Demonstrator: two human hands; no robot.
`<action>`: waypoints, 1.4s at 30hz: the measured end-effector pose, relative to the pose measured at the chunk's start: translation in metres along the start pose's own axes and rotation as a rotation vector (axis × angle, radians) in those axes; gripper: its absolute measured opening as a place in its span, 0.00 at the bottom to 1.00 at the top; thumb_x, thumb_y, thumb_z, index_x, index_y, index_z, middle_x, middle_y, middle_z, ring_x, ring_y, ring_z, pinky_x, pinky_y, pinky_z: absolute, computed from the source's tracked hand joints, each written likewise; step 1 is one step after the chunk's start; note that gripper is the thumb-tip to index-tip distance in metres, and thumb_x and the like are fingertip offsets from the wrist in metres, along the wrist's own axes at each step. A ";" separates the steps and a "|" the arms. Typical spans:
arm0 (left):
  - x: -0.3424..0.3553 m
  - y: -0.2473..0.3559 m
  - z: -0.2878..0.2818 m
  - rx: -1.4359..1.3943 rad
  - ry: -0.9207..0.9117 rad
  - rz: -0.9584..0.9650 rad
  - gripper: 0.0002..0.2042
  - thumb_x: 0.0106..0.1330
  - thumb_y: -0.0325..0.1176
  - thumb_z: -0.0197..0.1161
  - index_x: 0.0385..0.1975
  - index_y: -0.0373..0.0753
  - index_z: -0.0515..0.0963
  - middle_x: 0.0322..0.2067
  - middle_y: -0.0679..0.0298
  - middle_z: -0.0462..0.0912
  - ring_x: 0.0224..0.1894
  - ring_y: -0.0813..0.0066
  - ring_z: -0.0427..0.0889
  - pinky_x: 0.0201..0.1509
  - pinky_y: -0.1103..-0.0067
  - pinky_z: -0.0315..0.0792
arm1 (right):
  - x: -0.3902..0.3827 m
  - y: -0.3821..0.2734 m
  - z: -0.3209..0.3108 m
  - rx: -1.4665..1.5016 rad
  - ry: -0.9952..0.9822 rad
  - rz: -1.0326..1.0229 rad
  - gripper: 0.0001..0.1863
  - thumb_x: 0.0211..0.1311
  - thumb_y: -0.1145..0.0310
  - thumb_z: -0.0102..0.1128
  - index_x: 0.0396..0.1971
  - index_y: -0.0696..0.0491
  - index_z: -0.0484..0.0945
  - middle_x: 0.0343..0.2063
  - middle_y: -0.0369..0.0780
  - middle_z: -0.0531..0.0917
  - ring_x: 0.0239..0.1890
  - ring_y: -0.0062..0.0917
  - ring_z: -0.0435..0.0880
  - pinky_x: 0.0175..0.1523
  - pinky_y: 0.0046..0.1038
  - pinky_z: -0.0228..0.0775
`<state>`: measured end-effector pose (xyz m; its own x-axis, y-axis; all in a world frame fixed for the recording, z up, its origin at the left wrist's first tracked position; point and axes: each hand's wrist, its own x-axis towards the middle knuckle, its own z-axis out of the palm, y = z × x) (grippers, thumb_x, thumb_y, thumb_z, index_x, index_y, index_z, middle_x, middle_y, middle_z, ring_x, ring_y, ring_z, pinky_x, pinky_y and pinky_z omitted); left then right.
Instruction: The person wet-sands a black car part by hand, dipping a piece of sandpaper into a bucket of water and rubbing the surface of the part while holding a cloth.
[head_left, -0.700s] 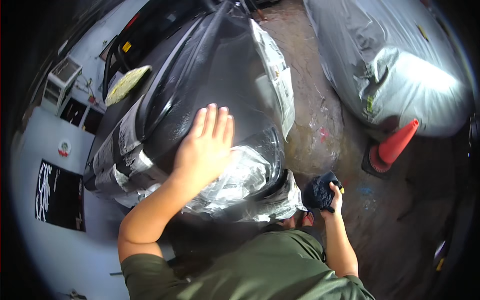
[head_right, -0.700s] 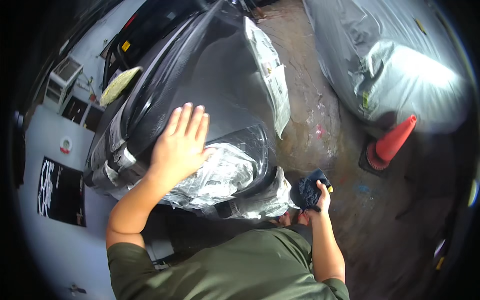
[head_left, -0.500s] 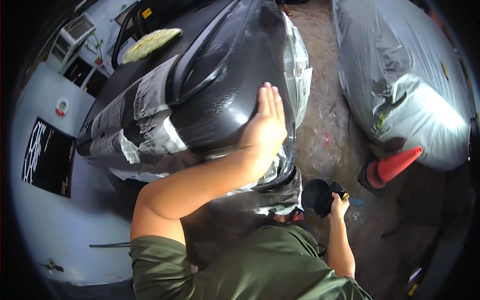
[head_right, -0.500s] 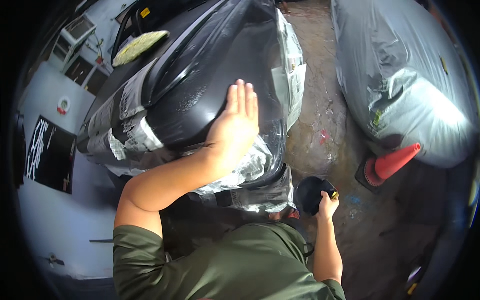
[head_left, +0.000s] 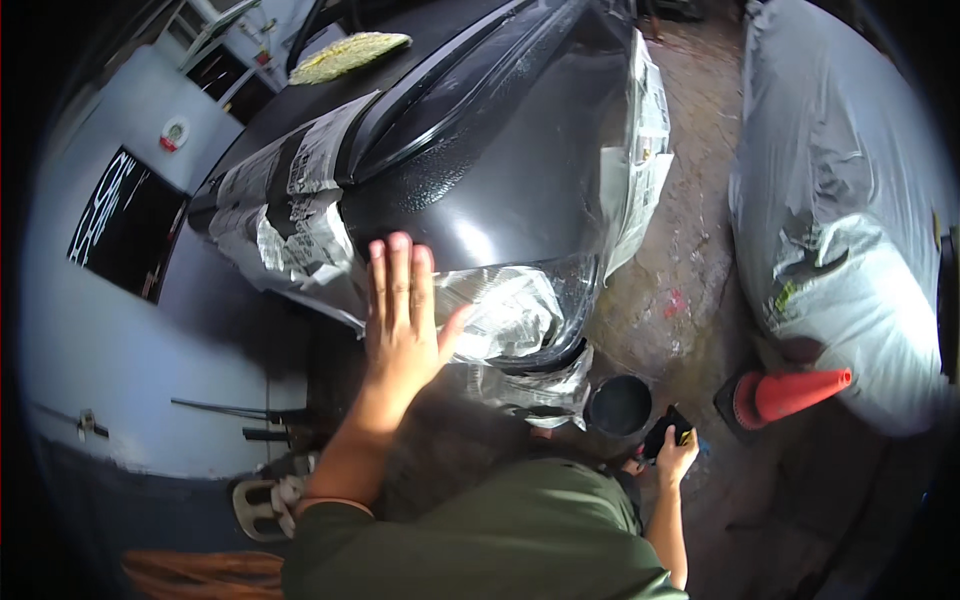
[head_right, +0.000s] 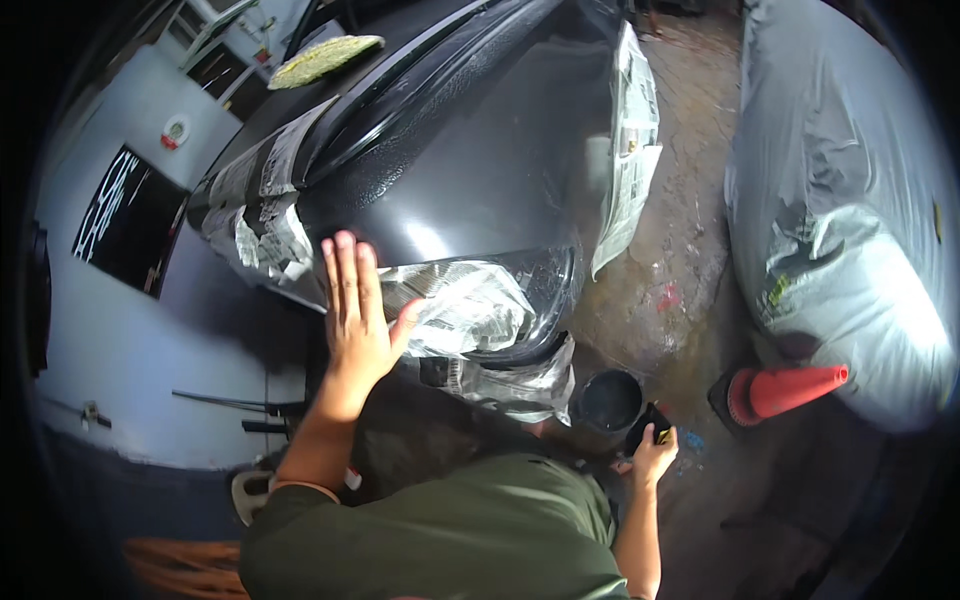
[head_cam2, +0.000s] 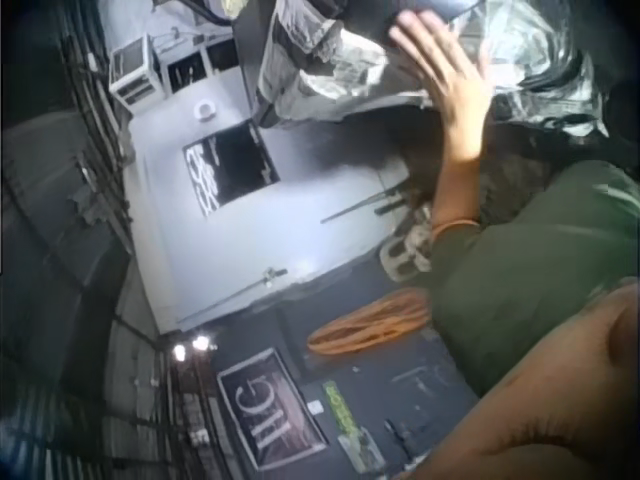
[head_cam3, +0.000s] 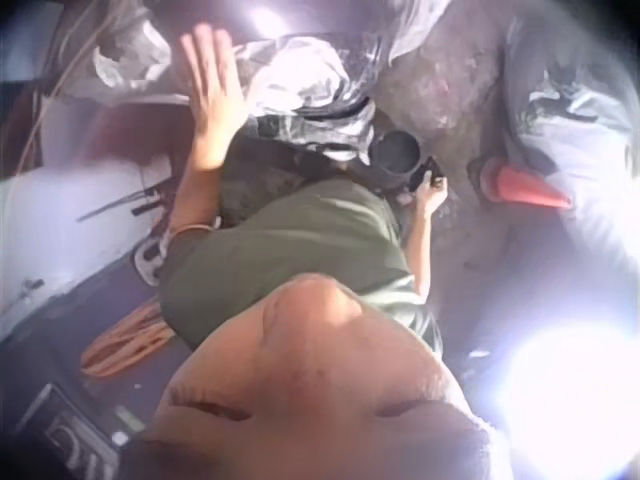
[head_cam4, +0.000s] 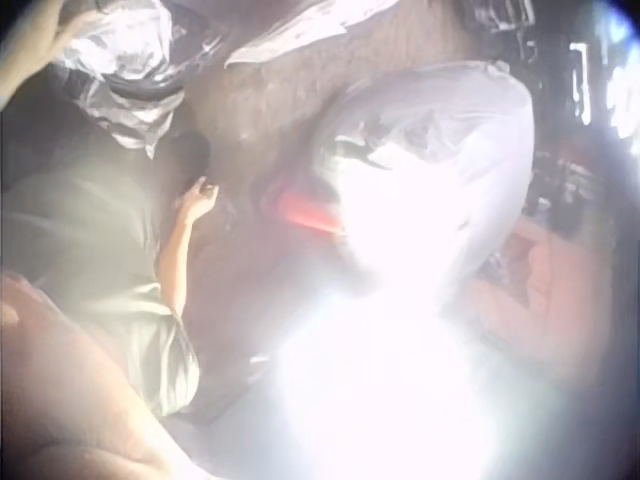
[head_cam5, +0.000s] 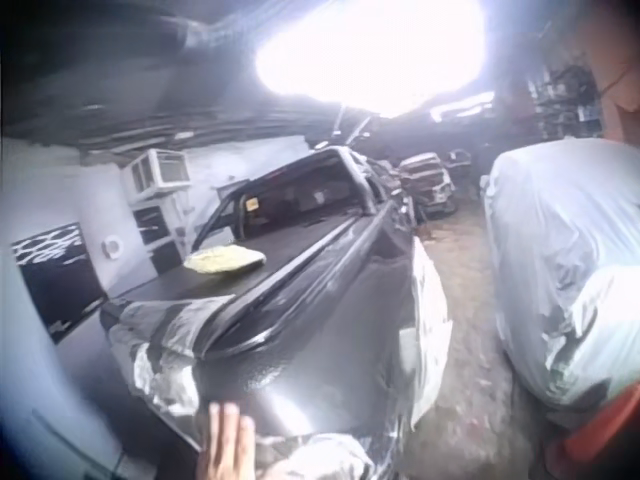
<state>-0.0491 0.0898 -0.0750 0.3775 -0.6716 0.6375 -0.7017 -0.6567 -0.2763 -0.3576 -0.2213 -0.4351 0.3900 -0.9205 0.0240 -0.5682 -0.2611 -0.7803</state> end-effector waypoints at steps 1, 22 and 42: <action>-0.012 0.025 0.002 -0.061 -0.050 -0.214 0.51 0.79 0.49 0.70 0.87 0.25 0.47 0.86 0.27 0.45 0.87 0.22 0.47 0.88 0.42 0.51 | 0.006 0.001 -0.007 -0.022 -0.080 0.040 0.28 0.70 0.60 0.79 0.56 0.69 0.84 0.40 0.56 0.91 0.43 0.42 0.91 0.54 0.41 0.81; -0.294 0.437 0.365 -0.942 -1.142 -0.610 0.30 0.57 0.42 0.86 0.55 0.30 0.85 0.67 0.43 0.83 0.70 0.43 0.82 0.75 0.61 0.76 | 0.040 0.104 -0.075 0.202 -0.524 0.433 0.19 0.78 0.58 0.73 0.43 0.62 0.90 0.30 0.44 0.92 0.34 0.25 0.88 0.45 0.33 0.80; -0.395 0.493 0.537 -0.841 -1.314 -1.005 0.20 0.75 0.41 0.66 0.52 0.26 0.87 0.56 0.35 0.89 0.62 0.33 0.86 0.64 0.52 0.79 | -0.083 0.257 -0.083 0.174 -0.482 1.033 0.20 0.90 0.58 0.59 0.61 0.62 0.79 0.40 0.42 0.91 0.38 0.29 0.97 0.37 0.27 0.87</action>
<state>-0.2202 -0.1528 -0.8493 0.6699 -0.2575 -0.6964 0.1324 -0.8815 0.4533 -0.5964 -0.2366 -0.5858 0.0543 -0.4555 -0.8886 -0.6846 0.6308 -0.3652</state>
